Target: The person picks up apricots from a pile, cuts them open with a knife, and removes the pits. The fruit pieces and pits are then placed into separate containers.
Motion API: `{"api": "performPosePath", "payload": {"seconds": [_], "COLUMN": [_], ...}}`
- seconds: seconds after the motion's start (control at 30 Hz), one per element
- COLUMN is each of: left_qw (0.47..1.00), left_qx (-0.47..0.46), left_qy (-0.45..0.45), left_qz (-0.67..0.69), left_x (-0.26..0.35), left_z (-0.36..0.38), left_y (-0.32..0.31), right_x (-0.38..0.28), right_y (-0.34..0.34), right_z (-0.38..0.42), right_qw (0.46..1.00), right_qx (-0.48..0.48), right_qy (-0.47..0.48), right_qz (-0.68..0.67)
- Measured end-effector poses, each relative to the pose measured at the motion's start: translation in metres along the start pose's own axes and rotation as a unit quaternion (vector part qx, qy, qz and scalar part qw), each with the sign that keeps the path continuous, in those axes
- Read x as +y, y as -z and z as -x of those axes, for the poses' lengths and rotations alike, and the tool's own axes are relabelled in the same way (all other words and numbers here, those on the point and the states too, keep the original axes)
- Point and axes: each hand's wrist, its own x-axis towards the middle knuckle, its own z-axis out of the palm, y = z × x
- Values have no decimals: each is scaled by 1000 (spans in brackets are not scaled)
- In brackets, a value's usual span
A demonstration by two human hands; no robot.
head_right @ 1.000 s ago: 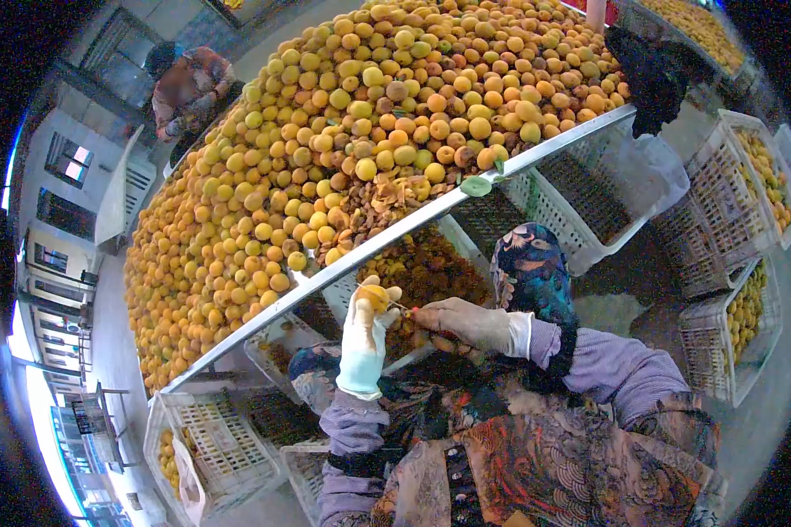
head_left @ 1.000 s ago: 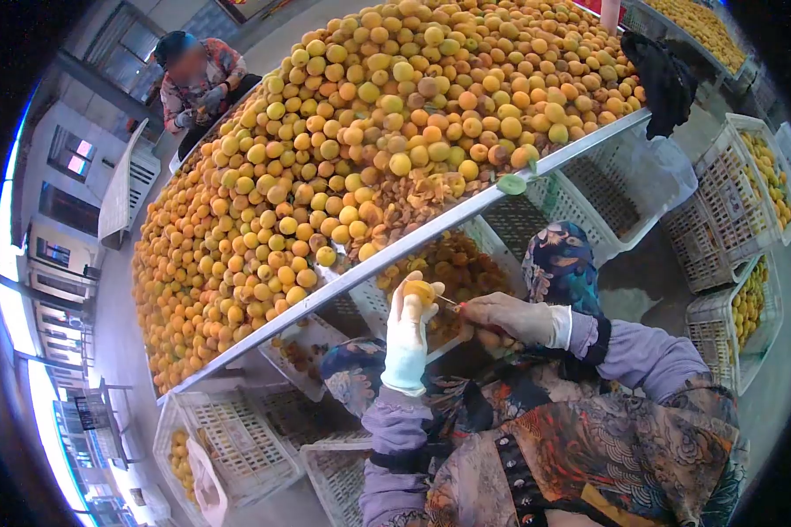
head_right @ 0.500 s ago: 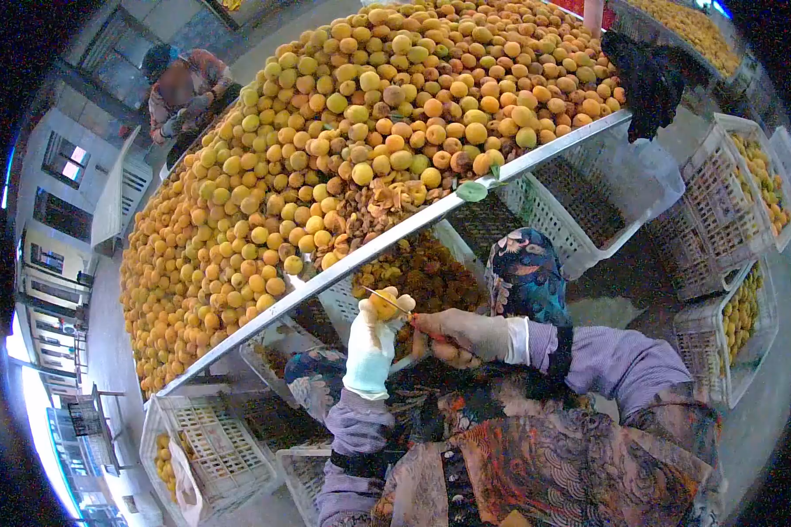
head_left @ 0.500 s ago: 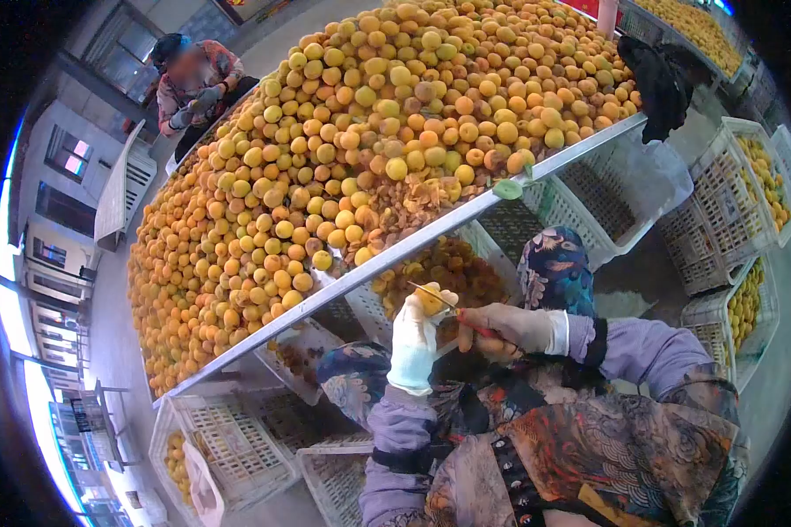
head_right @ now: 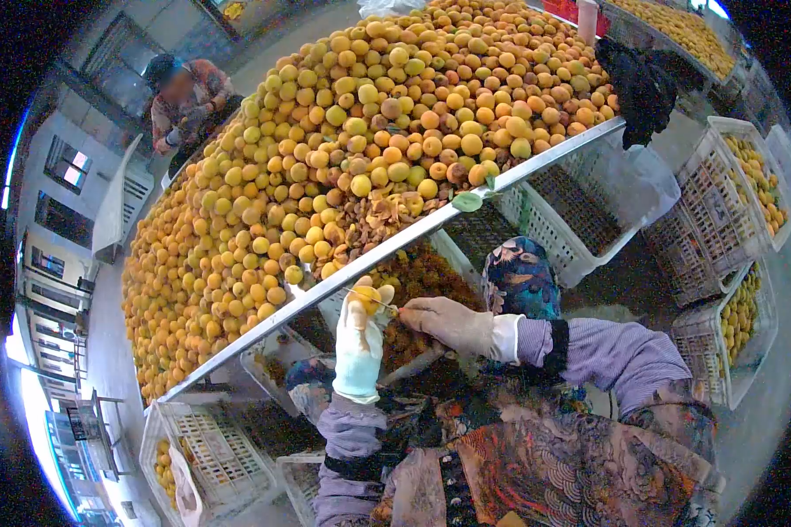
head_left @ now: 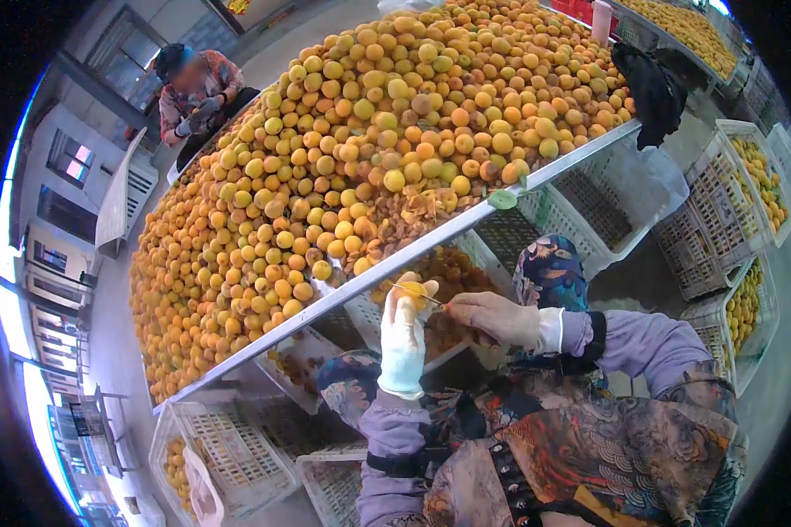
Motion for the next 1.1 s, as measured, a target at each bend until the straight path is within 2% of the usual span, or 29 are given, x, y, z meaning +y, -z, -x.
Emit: {"api": "performPosePath", "payload": {"seconds": [0.07,0.13,0.23,0.33,0.37,0.4,0.47,0.6,0.67,0.7,0.77,0.8,0.87,1.0,1.1], "left_qw": [999,998,994,991,994,994,997,996,992,992,975,975,996,988,984], "left_qx": [11,15,47,30,37,40,38,79,116,117,56,56,77,90,89], "left_qy": [7,-12,-42,-10,7,6,64,44,-16,-15,-51,-49,40,99,115], "left_qz": [-46,-67,-90,-130,-98,-97,-16,6,-47,-48,-210,-211,0,75,103], "left_x": [7,2,-7,-9,-18,-18,-14,-14,-11,-11,-13,-17,-26,-23,-17], "left_z": [2,2,3,7,5,6,9,5,3,3,3,4,3,5,3], "left_y": [-2,1,-1,-2,3,4,6,-5,-10,-7,3,4,6,7,-1], "right_x": [-3,-8,11,37,45,39,19,8,0,6,25,26,25,32,23], "right_y": [0,-2,-6,-16,-18,-19,-20,-14,-13,-14,-19,-23,-30,-29,-23], "right_z": [-1,1,-8,-14,-18,-15,-4,-4,-2,-5,-12,-10,-10,-22,-22], "right_qw": [1000,996,992,989,989,990,998,999,998,998,997,997,995,996,998], "right_qx": [7,23,50,82,76,74,54,45,37,37,61,61,95,69,64], "right_qy": [-8,32,70,106,122,121,3,-16,-36,-36,52,51,26,46,14], "right_qz": [1,77,90,55,17,19,11,25,31,31,3,2,-11,-19,16]}}
